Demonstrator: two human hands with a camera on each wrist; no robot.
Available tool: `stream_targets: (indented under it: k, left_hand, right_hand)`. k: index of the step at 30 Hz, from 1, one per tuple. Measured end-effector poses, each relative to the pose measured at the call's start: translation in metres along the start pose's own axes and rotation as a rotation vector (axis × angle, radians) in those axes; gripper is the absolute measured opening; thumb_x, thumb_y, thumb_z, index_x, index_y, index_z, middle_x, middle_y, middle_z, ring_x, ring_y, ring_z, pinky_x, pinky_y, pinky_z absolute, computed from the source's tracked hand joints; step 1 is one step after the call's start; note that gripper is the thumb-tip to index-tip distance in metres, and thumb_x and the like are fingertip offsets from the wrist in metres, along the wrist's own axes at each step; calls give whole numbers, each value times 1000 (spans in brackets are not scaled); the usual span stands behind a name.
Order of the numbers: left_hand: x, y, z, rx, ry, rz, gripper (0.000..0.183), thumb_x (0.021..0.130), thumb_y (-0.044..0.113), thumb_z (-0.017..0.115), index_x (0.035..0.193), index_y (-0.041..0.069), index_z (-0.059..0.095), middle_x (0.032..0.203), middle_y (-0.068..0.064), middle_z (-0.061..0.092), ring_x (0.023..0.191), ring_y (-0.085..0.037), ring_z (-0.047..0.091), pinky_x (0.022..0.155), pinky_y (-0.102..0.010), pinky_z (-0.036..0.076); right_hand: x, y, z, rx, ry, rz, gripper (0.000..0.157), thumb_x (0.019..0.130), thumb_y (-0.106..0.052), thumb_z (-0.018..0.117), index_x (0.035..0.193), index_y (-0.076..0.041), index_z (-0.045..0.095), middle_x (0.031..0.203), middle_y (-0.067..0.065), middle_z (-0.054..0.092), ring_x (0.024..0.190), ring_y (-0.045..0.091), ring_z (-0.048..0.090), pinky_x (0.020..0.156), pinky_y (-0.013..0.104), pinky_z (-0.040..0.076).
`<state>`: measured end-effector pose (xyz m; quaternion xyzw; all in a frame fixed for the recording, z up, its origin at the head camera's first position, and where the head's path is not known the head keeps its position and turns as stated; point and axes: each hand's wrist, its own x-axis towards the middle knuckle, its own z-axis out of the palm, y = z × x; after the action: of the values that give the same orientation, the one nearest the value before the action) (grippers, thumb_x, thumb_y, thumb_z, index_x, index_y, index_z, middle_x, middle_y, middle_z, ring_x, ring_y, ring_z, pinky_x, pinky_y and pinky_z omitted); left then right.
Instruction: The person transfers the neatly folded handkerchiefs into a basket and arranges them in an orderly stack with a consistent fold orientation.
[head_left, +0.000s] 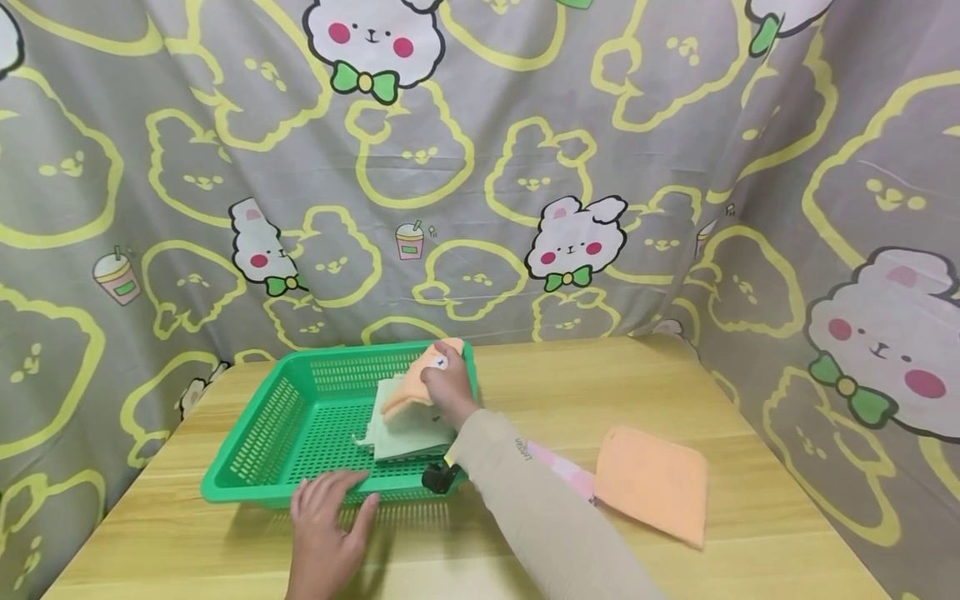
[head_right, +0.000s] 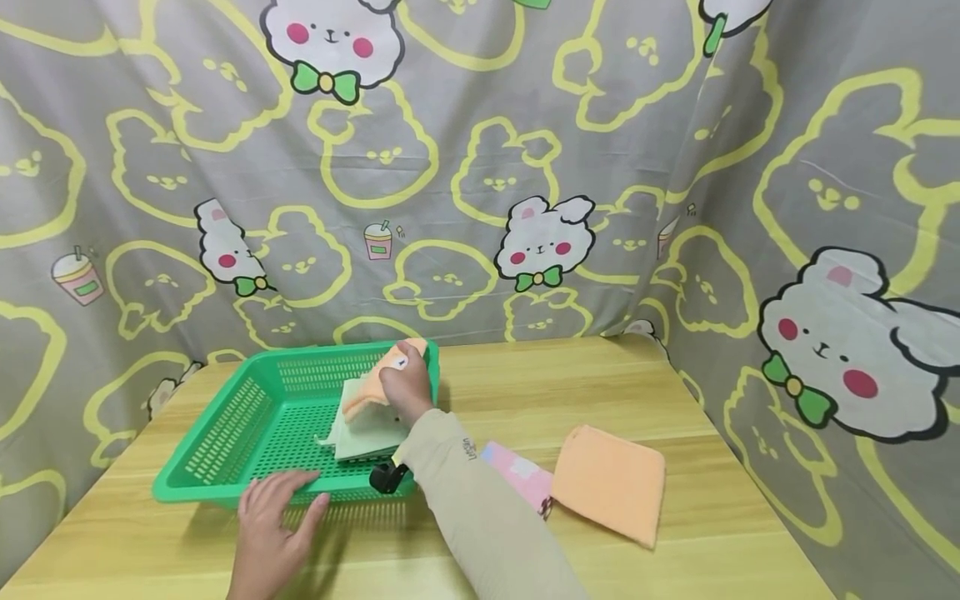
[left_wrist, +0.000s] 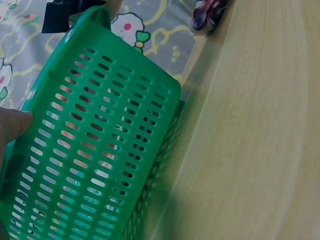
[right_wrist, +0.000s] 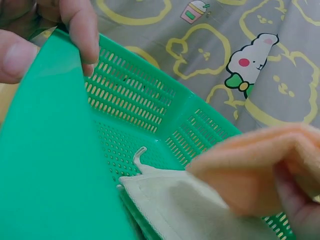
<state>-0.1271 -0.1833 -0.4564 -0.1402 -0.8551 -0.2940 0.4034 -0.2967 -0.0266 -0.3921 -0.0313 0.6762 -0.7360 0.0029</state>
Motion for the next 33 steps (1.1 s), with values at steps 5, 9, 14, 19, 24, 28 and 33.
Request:
stream_targets:
  k: [5,9,14,19,24,28,33]
  left_hand:
    - [0,0,-1,1,-7,-18,29,73,7,78,101,5,69,103,-15,66,103,-32,52,101,-63,17]
    - [0,-1,-1,1,-13,-31,30,74,8,78,102,5,69,104,-15,66,104,-32,52,102,-63,17]
    - [0,-1,0,0,-11,-25,29,74,9,78,101,5,69,104,-14,66,104,-31,52,101,-63,18]
    - [1,0,0,0,-6,-20,28,73,8,79,100,6,70,102,-13,67,102,-32,53,97,-67,20]
    - [1,-1,1,3,-12,-21,29,73,8,79,100,5,70,103,-13,67,103,-32,53,96,-67,20]
    - [0,-2,0,1,-7,-19,28,73,8,78,100,4,70,102,-14,67,103,-32,53,96,-67,20]
    - [0,-2,0,-2,-2,-14,29,73,8,77,101,4,69,103,-15,67,103,-32,53,99,-65,19]
  right_hand:
    - [1,1,1,193,-57,-2,67,76,13,51,140,-8,46,133,19,44,56,9,39,49,19,35]
    - [3,1,3,275,-103,30,66,74,16,50,138,-2,45,132,20,44,89,19,50,58,20,42]
    - [3,-2,4,319,-125,52,64,73,18,47,135,0,48,132,20,45,104,25,50,61,21,45]
    - [1,-7,7,304,-132,60,62,69,19,46,129,2,53,127,17,46,101,24,49,64,23,46]
    - [0,-10,9,291,-147,68,61,69,19,47,126,1,55,121,15,48,96,23,50,60,23,46]
    - [0,-10,10,319,-197,82,61,69,18,46,126,-1,56,120,14,50,94,20,51,59,24,47]
    - [0,-5,7,114,-242,106,67,64,16,45,125,-4,62,120,13,55,65,14,48,49,21,40]
